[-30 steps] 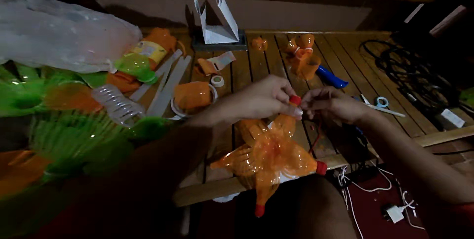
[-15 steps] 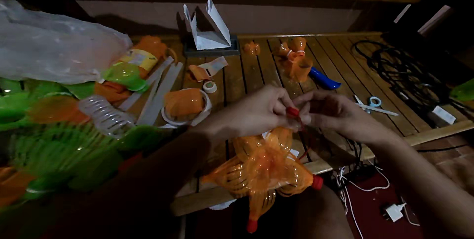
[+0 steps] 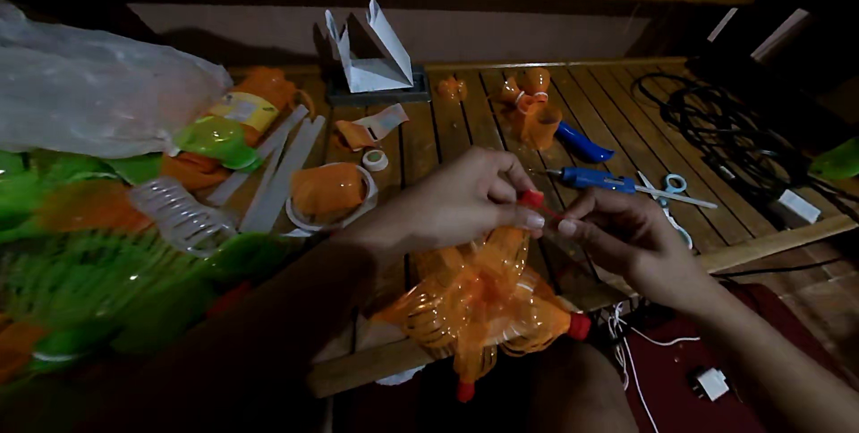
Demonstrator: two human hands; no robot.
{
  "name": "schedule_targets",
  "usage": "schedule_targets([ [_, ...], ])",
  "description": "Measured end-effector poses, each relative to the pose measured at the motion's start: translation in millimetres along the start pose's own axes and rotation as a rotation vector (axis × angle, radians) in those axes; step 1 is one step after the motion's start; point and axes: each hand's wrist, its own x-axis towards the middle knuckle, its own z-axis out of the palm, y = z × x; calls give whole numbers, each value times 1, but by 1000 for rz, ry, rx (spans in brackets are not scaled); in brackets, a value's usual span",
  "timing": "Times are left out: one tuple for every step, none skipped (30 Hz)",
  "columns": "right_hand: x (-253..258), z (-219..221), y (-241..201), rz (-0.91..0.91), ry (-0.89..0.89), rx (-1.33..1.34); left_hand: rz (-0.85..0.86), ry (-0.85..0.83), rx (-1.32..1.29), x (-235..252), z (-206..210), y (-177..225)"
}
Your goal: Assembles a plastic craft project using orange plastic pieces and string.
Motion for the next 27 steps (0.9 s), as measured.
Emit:
schedule_targets([
  [0,0,1,-7,4,2,8,-8,-12,0,-1,0],
  [0,0,1,-14,8,4,9,-13,-18,0,-2,0],
  [0,0,1,-19,11,9,7,-17,-23,0,-2,1],
  [-1,-1,2,-16,13,18,3,-20,-24,-1,-2,2],
  [-1,-1,2,-10,13,26,0,-26,-28,-1,-2,3],
  [-1,-2,2,0,11,32,0,-33,-30,-1,-3,4],
  [-1,-2,2,11,9,40,3,-44,-38,-1,-3,4],
  [-1,-3,3,26,4,60,14,-56,-47,-1,-4,4],
  [-1,-4,4,45,-11,95,34,-70,-60,-1,-4,4],
  [0,-6,5,77,-42,151,70,-96,-83,-1,-3,2],
  [1,-9,7,125,-99,222,111,-121,-100,-2,-3,1],
  [4,-12,7,195,-182,310,149,-143,-110,-3,-1,-1],
  [8,-16,7,268,-287,385,189,-169,-107,-3,1,-2],
  [14,-20,7,336,-389,433,221,-203,-109,-3,3,-2],
  [21,-22,6,395,-469,454,238,-245,-112,-4,4,-3],
  [29,-24,5,440,-533,441,231,-286,-101,-5,4,-2],
  [37,-24,1,478,-576,400,196,-311,-88,-7,5,-1],
  [44,-23,-5,509,-599,334,146,-321,-59,-9,7,2],
  [52,-22,-12,543,-613,253,97,-316,-20,-11,8,5],
  [60,-21,-19,577,-623,177,65,-299,22,-12,9,7],
  [67,-20,-26,604,-635,120,42,-272,59,-14,10,8],
  [73,-19,-33,626,-642,88,30,-249,91,-15,10,9],
  [78,-19,-39,645,-646,69,19,-231,110,-16,11,10],
  [81,-18,-43,650,-641,53,5,-217,117,-17,11,10],
  [81,-16,-47,641,-617,54,-6,-202,137,-18,11,11],
  [79,-14,-48,625,-574,79,-15,-176,172,-20,12,14],
  [77,-12,-49,613,-532,115,-22,-145,207,-22,14,16],
])
